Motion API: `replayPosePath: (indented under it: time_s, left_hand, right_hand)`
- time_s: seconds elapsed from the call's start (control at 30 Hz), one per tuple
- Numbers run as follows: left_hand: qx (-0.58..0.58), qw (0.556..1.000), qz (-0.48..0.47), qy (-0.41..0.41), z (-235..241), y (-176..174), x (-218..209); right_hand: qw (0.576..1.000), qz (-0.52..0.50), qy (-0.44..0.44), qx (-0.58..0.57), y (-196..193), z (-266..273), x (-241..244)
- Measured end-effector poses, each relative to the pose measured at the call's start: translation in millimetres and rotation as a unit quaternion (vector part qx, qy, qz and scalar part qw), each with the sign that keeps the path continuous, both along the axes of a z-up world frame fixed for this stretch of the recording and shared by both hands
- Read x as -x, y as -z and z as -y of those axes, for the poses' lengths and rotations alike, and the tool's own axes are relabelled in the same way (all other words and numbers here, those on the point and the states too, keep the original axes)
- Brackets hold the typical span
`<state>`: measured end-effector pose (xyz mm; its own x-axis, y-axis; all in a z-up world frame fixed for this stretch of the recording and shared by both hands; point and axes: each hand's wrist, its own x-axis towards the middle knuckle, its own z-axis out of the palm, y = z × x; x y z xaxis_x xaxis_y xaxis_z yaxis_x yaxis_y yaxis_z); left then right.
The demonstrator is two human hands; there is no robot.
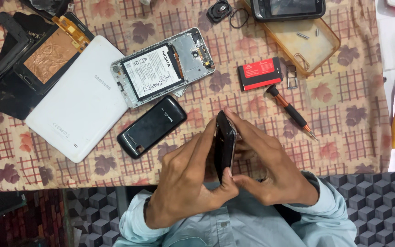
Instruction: The person uses a screwdriver to remove screws from a black mobile phone and then separates the casing to expose the internal components. The person removes the motherboard and places the parts on the table.
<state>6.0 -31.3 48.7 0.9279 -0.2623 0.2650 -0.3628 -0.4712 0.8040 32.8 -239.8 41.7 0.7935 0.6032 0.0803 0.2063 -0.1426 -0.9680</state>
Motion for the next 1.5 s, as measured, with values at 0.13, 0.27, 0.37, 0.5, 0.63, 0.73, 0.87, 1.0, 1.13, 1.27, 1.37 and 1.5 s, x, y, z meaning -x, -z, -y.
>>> replayPosePath:
  time_s: [0.13, 0.27, 0.37, 0.5, 0.63, 0.73, 0.87, 1.0, 1.13, 1.27, 1.37, 1.5]
  left_hand:
    - [-0.001, 1.0, 0.009, 0.001, -1, 1, 2]
    - [-0.004, 1.0, 0.004, -0.004, 1, 2, 1]
    - [-0.01, 1.0, -0.013, 0.0, 0, 2, 1]
    - [-0.006, 1.0, -0.006, 0.0, -3, 1, 2]
    - [-0.006, 1.0, 0.007, -0.013, -1, 0, 1]
    - [-0.012, 1.0, 0.0, -0.026, -1, -1, -3]
    - [0.003, 1.0, -0.023, -0.009, -5, -2, -6]
    - [0.033, 0.999, -0.038, 0.005, -8, 0, -9]
    - [0.033, 0.998, -0.047, 0.03, -11, 2, -8]
    - [0.046, 0.997, -0.047, 0.047, -12, 7, -7]
    - [0.06, 0.995, -0.057, 0.061, -13, 10, -5]
    - [0.06, 0.994, -0.049, 0.08, -19, 14, -2]
  right_hand:
    - [1.0, 0.004, 0.002, 0.007, -1, -1, 1]
    - [1.0, 0.012, 0.009, 0.024, -1, -1, 0]
    - [1.0, 0.006, 0.007, 0.014, 0, 0, 0]
    - [1.0, 0.007, -0.004, 0.011, 1, 2, 1]
    - [1.0, 0.026, -0.004, 0.018, 2, 2, 1]
    - [0.999, 0.027, 0.003, 0.03, 2, 2, 2]
    - [1.0, -0.013, 0.017, 0.003, 3, 0, 3]
    - [0.999, -0.04, 0.007, -0.034, 6, -2, 4]
    - [0.976, -0.18, 0.025, -0.119, 10, -3, 7]
    - [0.982, -0.155, 0.024, -0.108, 16, 0, 11]
    - [0.978, -0.148, 0.017, -0.144, 21, 0, 13]
    - [0.973, -0.165, 0.006, -0.161, 25, 1, 14]
